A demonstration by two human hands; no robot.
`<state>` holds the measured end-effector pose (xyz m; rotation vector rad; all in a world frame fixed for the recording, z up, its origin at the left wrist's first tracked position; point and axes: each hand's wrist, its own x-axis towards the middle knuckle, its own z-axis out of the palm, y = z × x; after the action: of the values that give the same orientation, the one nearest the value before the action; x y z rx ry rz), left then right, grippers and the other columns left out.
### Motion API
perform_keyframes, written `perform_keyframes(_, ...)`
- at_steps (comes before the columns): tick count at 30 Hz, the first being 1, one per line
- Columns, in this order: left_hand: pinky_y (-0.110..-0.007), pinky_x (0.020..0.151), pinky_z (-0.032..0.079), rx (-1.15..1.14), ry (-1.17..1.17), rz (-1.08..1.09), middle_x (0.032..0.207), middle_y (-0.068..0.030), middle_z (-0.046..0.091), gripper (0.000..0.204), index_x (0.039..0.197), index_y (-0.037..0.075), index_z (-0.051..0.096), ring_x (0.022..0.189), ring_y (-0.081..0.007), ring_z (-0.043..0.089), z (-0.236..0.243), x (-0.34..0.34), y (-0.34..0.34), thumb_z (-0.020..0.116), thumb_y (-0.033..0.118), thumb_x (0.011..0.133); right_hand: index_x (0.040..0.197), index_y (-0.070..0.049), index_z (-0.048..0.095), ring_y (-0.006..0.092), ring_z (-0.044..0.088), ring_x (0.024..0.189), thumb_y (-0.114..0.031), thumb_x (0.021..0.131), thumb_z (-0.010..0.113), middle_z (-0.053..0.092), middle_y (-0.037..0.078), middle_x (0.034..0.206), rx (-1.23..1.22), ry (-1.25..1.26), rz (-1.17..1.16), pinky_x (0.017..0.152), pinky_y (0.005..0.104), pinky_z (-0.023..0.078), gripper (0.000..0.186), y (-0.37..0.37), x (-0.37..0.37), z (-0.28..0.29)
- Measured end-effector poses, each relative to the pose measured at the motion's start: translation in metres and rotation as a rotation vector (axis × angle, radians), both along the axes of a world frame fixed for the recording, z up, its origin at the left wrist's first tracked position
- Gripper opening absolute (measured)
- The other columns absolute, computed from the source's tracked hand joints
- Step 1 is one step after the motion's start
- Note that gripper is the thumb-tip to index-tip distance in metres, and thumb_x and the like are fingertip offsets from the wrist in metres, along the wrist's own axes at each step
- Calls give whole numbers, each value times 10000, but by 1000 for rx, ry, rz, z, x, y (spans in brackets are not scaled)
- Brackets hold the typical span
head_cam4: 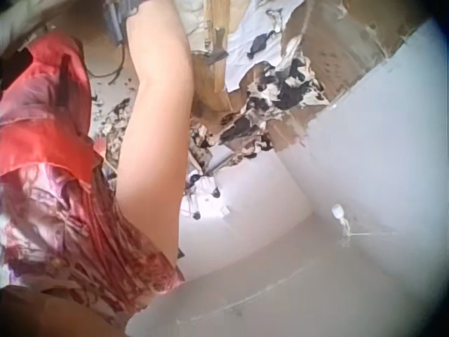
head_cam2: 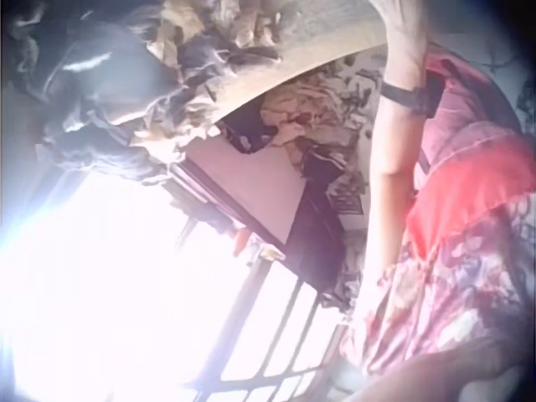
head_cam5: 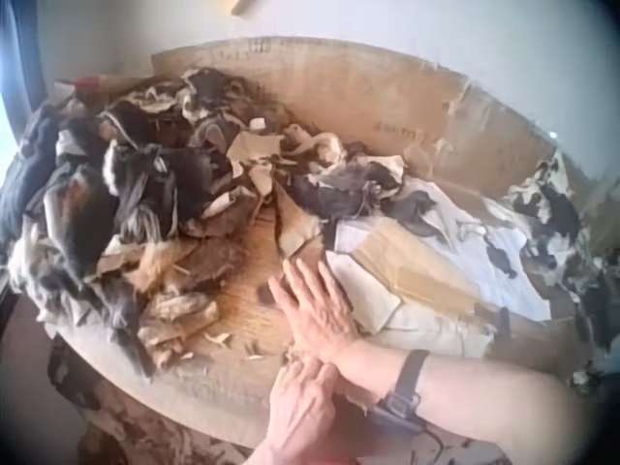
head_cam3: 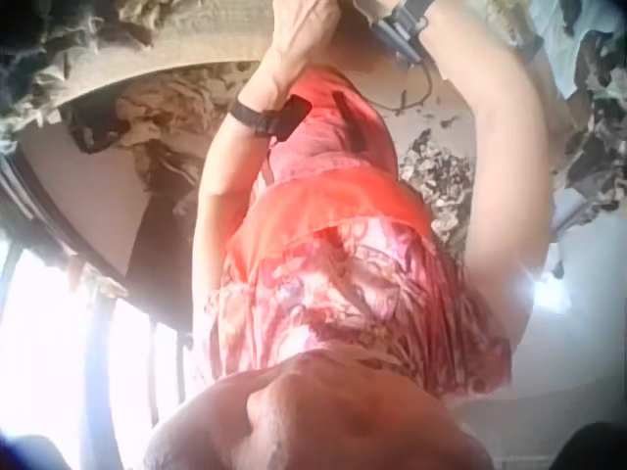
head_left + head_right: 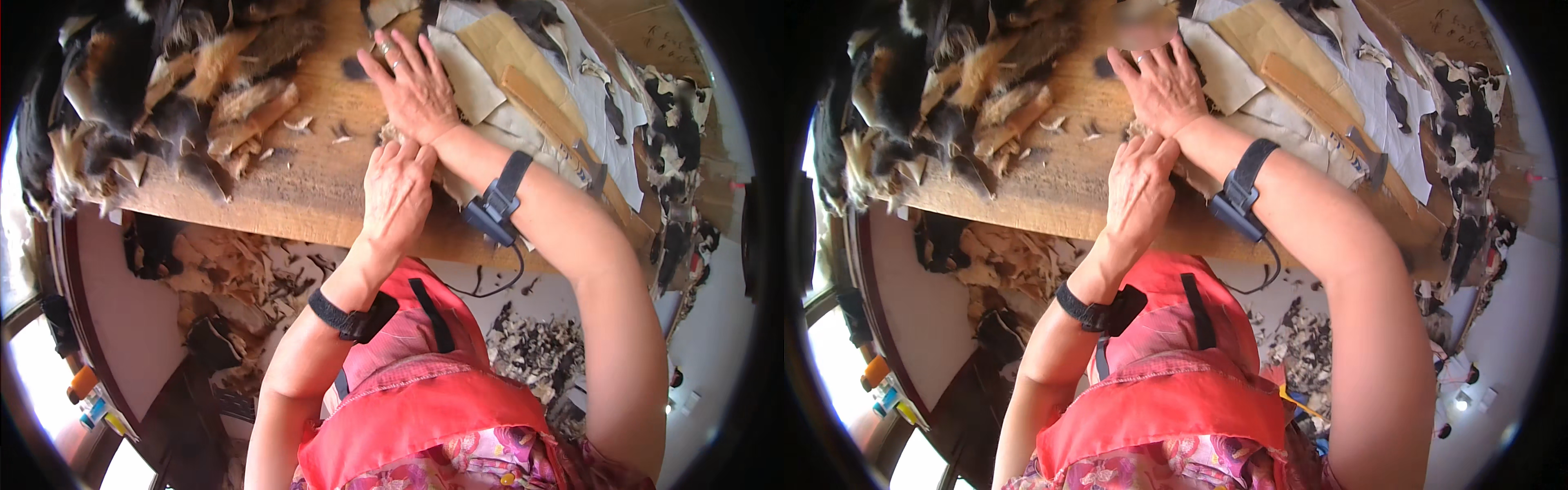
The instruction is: Cutting and hand-sewing fur and leather scraps onto a base fabric following a template.
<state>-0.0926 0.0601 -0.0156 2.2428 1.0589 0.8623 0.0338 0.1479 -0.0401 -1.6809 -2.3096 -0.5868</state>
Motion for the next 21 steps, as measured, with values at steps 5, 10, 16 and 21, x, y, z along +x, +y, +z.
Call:
perform_keyframes(5,-448,800,429,-92,-150,42,886,-159,603,212,848,38,552,891,-369,550,-10,-1,-8,504,-38,656,1423,-243,467,286,343,1411,-134,910,440,391,99,1519,-40,-23,-5,1175,557,170,526,-1,-2,-1)
perform_keyframes(10,-411,772,419,-18,-96,50,849,-129,573,208,869,50,562,870,-322,545,-11,-7,-14,556,-1,667,1433,-239,458,268,350,1402,-59,872,464,400,97,1505,-55,-10,-2,1186,551,143,590,-5,-6,8)
perform_keyframes(16,-391,766,404,81,-3,-26,877,-105,551,220,886,63,566,893,-301,527,-11,-13,-20,586,32,669,1418,-185,473,289,411,1351,-100,907,459,458,140,1447,-36,63,14,1192,494,185,517,-4,-5,8)
perform_keyframes(21,-396,792,400,91,118,-97,860,-101,537,162,845,70,526,889,-306,514,-6,-22,-28,569,24,695,1411,-140,455,315,453,1298,-229,942,529,475,174,1414,34,140,4,1178,498,215,483,-7,-5,3)
